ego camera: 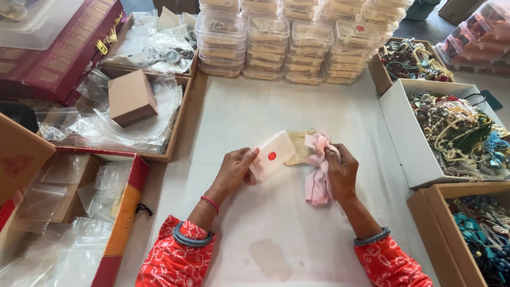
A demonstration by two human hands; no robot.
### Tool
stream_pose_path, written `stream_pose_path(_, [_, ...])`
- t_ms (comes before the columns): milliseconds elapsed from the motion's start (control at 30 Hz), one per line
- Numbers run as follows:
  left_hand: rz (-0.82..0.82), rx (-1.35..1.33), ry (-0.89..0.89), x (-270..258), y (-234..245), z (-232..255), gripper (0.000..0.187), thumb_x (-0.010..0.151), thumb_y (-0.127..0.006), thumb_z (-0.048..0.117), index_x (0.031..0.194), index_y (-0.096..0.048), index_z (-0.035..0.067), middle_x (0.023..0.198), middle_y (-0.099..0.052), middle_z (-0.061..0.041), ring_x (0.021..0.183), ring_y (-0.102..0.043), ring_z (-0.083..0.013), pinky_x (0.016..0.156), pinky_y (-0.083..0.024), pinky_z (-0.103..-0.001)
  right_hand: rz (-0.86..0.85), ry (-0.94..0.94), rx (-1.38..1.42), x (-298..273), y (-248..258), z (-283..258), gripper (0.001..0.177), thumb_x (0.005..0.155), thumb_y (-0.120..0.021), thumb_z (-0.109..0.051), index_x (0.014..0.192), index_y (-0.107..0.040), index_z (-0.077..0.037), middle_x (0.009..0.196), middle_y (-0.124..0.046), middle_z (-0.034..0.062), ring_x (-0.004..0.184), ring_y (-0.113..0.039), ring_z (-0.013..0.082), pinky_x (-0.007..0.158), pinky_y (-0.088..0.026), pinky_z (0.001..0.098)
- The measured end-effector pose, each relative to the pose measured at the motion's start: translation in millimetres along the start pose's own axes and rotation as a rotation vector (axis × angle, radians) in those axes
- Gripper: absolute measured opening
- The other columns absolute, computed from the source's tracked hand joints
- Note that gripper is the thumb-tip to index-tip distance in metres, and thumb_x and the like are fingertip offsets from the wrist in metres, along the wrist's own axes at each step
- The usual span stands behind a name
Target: The person places a small jewelry item into a clear plastic bag, then transfers it into a small beige drawstring pouch. They wipe a clear plastic container with a pink cloth, place the pouch inside, and close the container. Finally, they pick up a red beaded necklace from a box.
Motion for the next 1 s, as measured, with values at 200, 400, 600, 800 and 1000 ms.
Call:
stream_pose_path(200, [0.301,0.595,-0.085,-14,21,35,0.049,0.103,-0.053,0.049,0.113,-0.069,0.004,0.095,-0.072,-0.02,0.077,-0.071,-0.0298,0.07,-0.056,-0.043,-0.079,-0.137,-0.067,-11,-16,13,0.023,0.102,-0.063,-0.011,0.088,-0.067,0.007,0.083,-0.062,0.0152,0.069,-0.056,0.0228,0.061,-0.046,0.0366])
stream_pose_path(400, [0.055,0.85,-0.279,-20,10,64,0.093,0.078,-0.076,0.056,0.15,-0.041,0.01,0.137,-0.053,-0.016,0.124,-0.052,-0.0332,0.098,-0.047,-0.047,-0.257,0.466,-0.318,-33,-26,-102,0.036,0.083,-0.072,-0.019,0.112,-0.066,0.0,0.125,-0.061,0.0172,0.113,-0.062,0.0316,0.09,-0.053,0.041])
stream_pose_path(600, [-0.097,0.785,-0.324,-19,-1,25,0.123,0.065,-0.091,0.039,0.161,-0.019,0.013,0.143,-0.05,-0.018,0.13,-0.047,-0.0355,0.109,-0.04,-0.048,-0.558,0.604,-0.5,-65,-14,-79,0.054,0.071,-0.078,-0.012,0.123,-0.065,-0.005,0.126,-0.062,0.018,0.122,-0.053,0.0395,0.096,-0.046,0.0492])
stream_pose_path(800, [-0.114,0.584,-0.388,-24,-3,30,0.132,0.064,-0.094,0.027,0.166,-0.012,0.014,0.146,-0.051,-0.017,0.129,-0.049,-0.0362,0.113,-0.041,-0.045,-0.437,0.302,-0.397,-28,-8,-73,0.046,0.079,-0.075,-0.003,0.124,-0.066,-0.01,0.113,-0.064,0.0102,0.093,-0.067,0.0301,0.078,-0.057,0.0404])
stream_pose_path(1000, [-0.051,0.649,-0.308,-18,6,31,0.145,0.054,-0.1,0.035,0.161,-0.005,0.01,0.126,-0.064,-0.013,0.113,-0.056,-0.0334,0.11,-0.042,-0.044,-0.299,0.564,-0.518,-12,-81,-136,0.041,0.079,-0.076,-0.019,0.117,-0.067,-0.007,0.116,-0.064,0.0162,0.102,-0.064,0.0362,0.075,-0.057,0.0456])
Point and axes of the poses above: each hand's wrist, its own x-axis towards the middle knuckle, its own y-axis out of the back of the hand, z = x × y, the point moved 9 cm from there along x, towards the middle knuckle
